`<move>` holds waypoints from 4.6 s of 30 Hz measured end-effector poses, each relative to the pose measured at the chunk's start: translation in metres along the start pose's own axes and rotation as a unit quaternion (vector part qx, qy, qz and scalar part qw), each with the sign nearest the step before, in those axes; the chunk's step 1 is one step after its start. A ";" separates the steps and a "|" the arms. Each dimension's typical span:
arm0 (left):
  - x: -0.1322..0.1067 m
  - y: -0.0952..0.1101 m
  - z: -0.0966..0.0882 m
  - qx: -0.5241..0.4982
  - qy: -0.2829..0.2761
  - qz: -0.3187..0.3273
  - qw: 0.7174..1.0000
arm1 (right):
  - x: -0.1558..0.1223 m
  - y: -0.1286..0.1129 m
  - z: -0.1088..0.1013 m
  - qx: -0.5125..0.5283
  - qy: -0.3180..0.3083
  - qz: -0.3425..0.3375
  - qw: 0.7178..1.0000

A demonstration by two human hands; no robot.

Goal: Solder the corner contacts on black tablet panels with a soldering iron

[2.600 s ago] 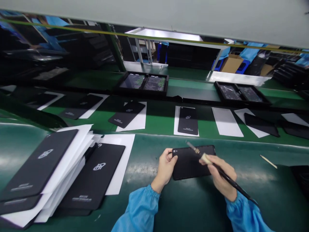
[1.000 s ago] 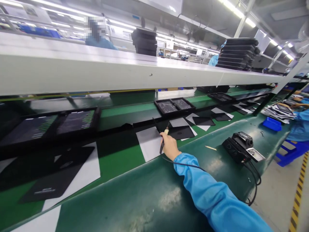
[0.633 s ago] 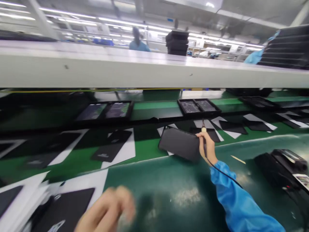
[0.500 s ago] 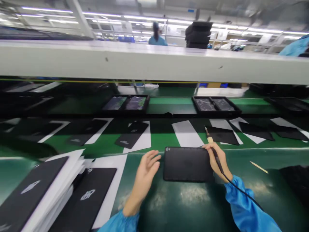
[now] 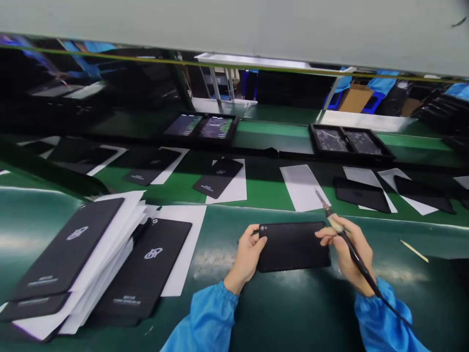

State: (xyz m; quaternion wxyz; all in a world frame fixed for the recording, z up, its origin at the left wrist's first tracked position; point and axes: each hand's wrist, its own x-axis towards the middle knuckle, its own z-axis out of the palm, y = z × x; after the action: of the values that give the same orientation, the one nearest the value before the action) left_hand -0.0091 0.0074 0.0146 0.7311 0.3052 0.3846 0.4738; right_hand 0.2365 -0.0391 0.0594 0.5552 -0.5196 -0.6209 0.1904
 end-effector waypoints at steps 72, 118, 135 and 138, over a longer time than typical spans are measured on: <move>-0.003 -0.009 0.004 0.018 0.012 -0.003 1.000 | 0.005 -0.024 0.036 -0.010 -0.150 -0.041 0.988; -0.004 -0.007 0.006 0.014 0.021 0.005 1.000 | -0.028 -0.021 0.058 -0.094 -0.040 -0.082 0.991; -0.003 -0.008 0.006 0.018 0.014 0.014 1.000 | -0.043 -0.027 0.068 -0.123 -0.001 -0.138 0.983; -0.003 -0.007 0.007 0.020 0.015 0.012 1.000 | -0.043 -0.026 0.069 -0.121 0.001 -0.133 0.984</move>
State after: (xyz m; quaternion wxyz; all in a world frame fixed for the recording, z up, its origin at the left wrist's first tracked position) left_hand -0.0013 0.0014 0.0135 0.7132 0.3176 0.4014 0.4789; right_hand 0.1566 -0.0625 0.0383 0.5091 -0.4959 -0.7025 0.0379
